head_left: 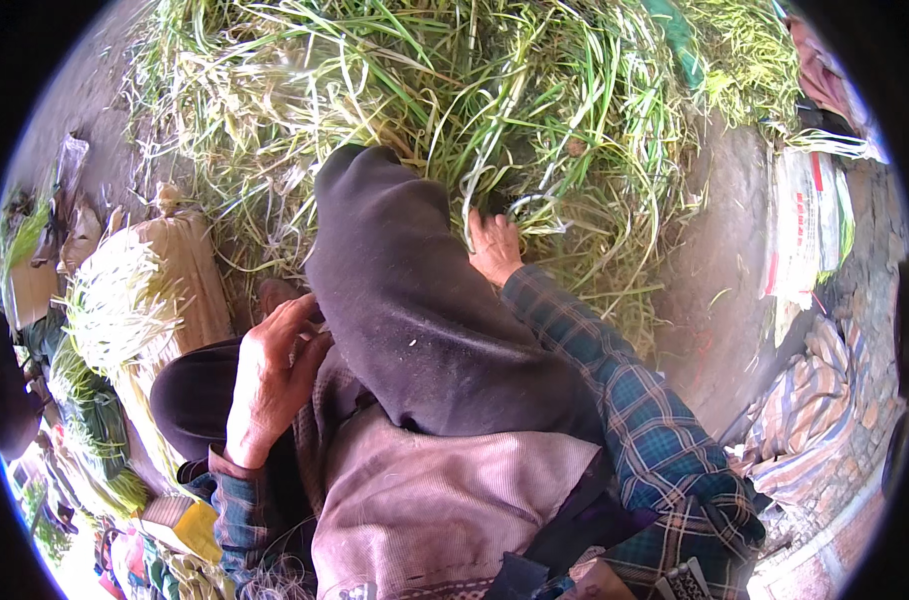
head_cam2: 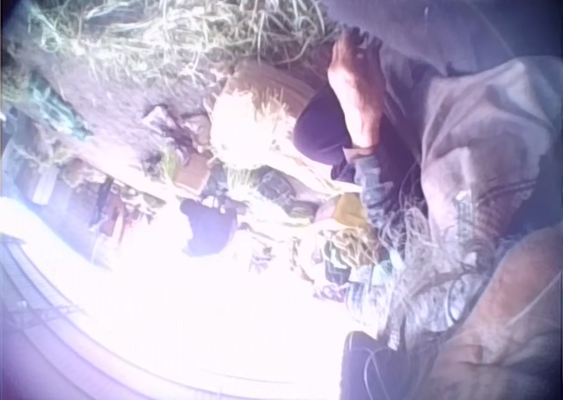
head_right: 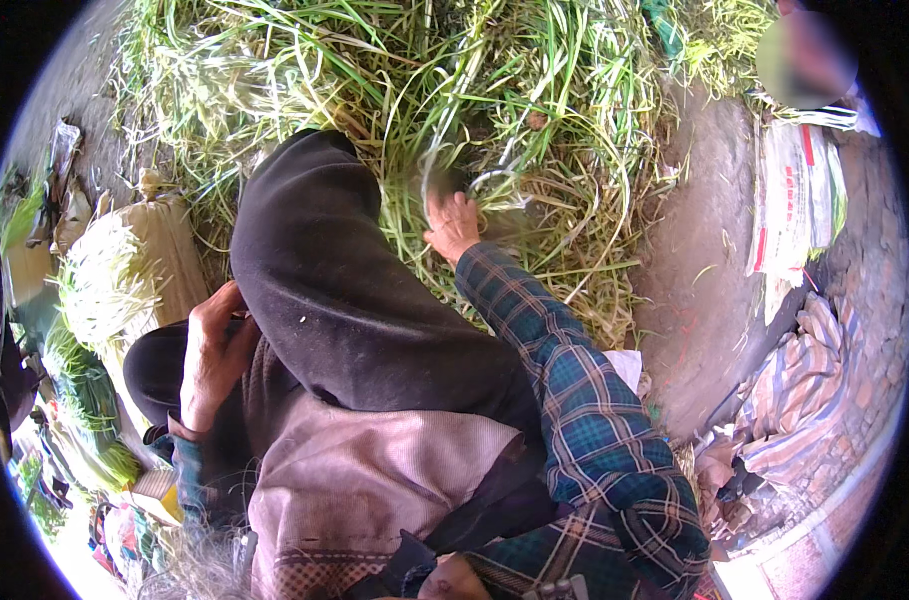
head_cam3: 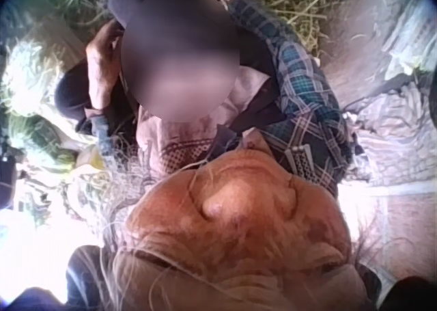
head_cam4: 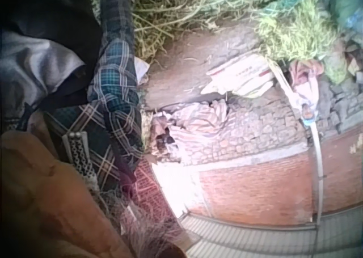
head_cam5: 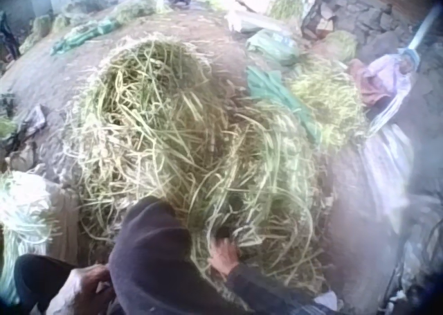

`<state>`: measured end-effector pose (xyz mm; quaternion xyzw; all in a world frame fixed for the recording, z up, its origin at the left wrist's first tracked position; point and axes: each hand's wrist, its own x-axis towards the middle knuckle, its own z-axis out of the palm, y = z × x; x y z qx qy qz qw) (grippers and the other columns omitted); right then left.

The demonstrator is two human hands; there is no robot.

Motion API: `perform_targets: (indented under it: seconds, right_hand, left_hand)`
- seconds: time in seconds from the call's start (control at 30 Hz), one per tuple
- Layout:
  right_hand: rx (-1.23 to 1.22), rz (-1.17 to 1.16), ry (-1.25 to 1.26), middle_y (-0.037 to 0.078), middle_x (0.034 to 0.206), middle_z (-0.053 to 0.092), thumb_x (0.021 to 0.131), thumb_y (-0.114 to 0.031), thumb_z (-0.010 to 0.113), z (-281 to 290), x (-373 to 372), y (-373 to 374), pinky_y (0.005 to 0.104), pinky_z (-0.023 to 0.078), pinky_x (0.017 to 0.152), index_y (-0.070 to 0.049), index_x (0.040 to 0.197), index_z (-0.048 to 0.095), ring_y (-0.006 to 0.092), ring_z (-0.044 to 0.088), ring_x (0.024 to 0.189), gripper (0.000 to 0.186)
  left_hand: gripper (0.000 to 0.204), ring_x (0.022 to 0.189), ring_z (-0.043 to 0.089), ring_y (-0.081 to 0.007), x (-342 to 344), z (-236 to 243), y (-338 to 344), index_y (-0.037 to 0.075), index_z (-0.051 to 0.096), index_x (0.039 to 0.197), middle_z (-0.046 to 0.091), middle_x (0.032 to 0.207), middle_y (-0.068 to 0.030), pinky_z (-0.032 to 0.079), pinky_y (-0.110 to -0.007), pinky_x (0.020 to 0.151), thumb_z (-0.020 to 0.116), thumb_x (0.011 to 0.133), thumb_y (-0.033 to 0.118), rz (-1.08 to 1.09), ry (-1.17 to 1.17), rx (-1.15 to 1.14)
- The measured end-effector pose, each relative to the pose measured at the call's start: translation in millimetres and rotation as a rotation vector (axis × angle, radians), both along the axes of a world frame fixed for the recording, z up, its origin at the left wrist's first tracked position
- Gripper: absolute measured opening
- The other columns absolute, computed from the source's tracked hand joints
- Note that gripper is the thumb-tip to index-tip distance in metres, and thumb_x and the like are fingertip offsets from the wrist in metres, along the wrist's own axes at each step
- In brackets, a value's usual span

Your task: The person sits on the ground and processes long, pale plant stalks by hand. They gather stalks, align them, and tie them into bundles using thin strips, then place the finished bundles aside.

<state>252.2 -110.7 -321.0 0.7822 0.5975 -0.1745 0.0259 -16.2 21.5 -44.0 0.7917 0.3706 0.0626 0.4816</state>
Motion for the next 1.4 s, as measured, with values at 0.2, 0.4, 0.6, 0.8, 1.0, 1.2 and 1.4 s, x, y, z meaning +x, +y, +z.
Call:
perform_targets:
  seconds: [0.2,0.4,0.6,0.8,1.0,1.2,1.4]
  right_hand:
    - [0.069,-0.114,0.596,0.018,0.077,0.062,0.067,-0.029,0.066,-11.0,17.7,-36.1,0.0419,0.045,0.055,-0.002,0.097,0.055,0.0351,0.059,0.062,0.042]
    - [-0.168,-0.23,0.971,0.013,0.093,0.065,0.079,-0.03,0.062,48.3,-2.0,-120.5,0.0335,0.046,0.077,-0.006,0.112,0.057,0.0254,0.062,0.086,0.041]
    - [0.085,-0.619,1.19,0.01,0.099,0.063,0.075,-0.015,0.066,178.6,53.6,76.9,0.0337,0.054,0.075,-0.002,0.109,0.056,0.0182,0.062,0.087,0.038]
    - [0.86,0.074,1.327,0.005,0.078,0.057,0.086,-0.018,0.058,369.8,78.1,359.0,0.0307,0.043,0.054,-0.002,0.105,0.058,0.0134,0.048,0.057,0.025]
    - [0.688,0.265,0.532,0.009,0.097,0.064,0.085,-0.037,0.06,278.1,126.3,275.9,0.0319,0.05,0.081,0.001,0.113,0.056,0.0189,0.062,0.089,0.047]
    - [0.21,-0.492,0.297,0.019,0.107,0.061,0.078,-0.021,0.066,81.5,175.1,54.1,0.0349,0.048,0.084,0.0,0.116,0.053,0.0239,0.061,0.094,0.045]
    - [0.041,-0.785,0.377,0.028,0.126,0.047,0.071,-0.039,0.072,29.1,189.4,-22.3,0.0404,0.035,0.101,0.008,0.127,0.041,0.0367,0.047,0.118,0.08]
  left_hand:
    - [0.033,0.071,0.059,-0.0283,-8.8,5.4,-4.0,-0.002,0.055,0.107,0.059,0.09,-0.0173,0.048,-0.033,0.065,0.064,0.075,0.0,0.059,0.002,-0.001]
    - [0.037,0.072,0.059,-0.0264,-26.3,12.0,-8.7,-0.003,0.054,0.107,0.059,0.089,-0.0157,0.048,-0.033,0.066,0.066,0.072,-0.002,0.027,-0.067,0.187]
    - [0.034,0.073,0.059,-0.0309,-40.6,14.1,-9.6,-0.002,0.054,0.105,0.059,0.088,-0.0164,0.048,-0.036,0.065,0.066,0.074,0.003,0.018,-0.092,0.23]
    - [0.031,0.073,0.059,-0.0311,-36.3,13.9,-6.5,-0.001,0.055,0.104,0.059,0.087,-0.0158,0.048,-0.036,0.065,0.065,0.076,0.004,0.03,-0.08,0.177]
    - [0.031,0.081,0.057,-0.037,-39.9,16.4,-6.1,-0.003,0.053,0.103,0.059,0.089,-0.0183,0.047,-0.04,0.07,0.065,0.076,0.008,0.004,-0.062,0.186]
    - [0.035,0.073,0.058,-0.027,-25.3,15.6,-6.4,-0.002,0.055,0.106,0.059,0.088,-0.0157,0.047,-0.032,0.066,0.062,0.072,-0.004,-0.013,-0.001,0.142]
    - [0.032,0.075,0.057,-0.0326,1.5,9.8,0.6,-0.002,0.054,0.105,0.057,0.086,-0.0168,0.046,-0.036,0.066,0.062,0.074,-0.001,-0.063,0.048,0.022]
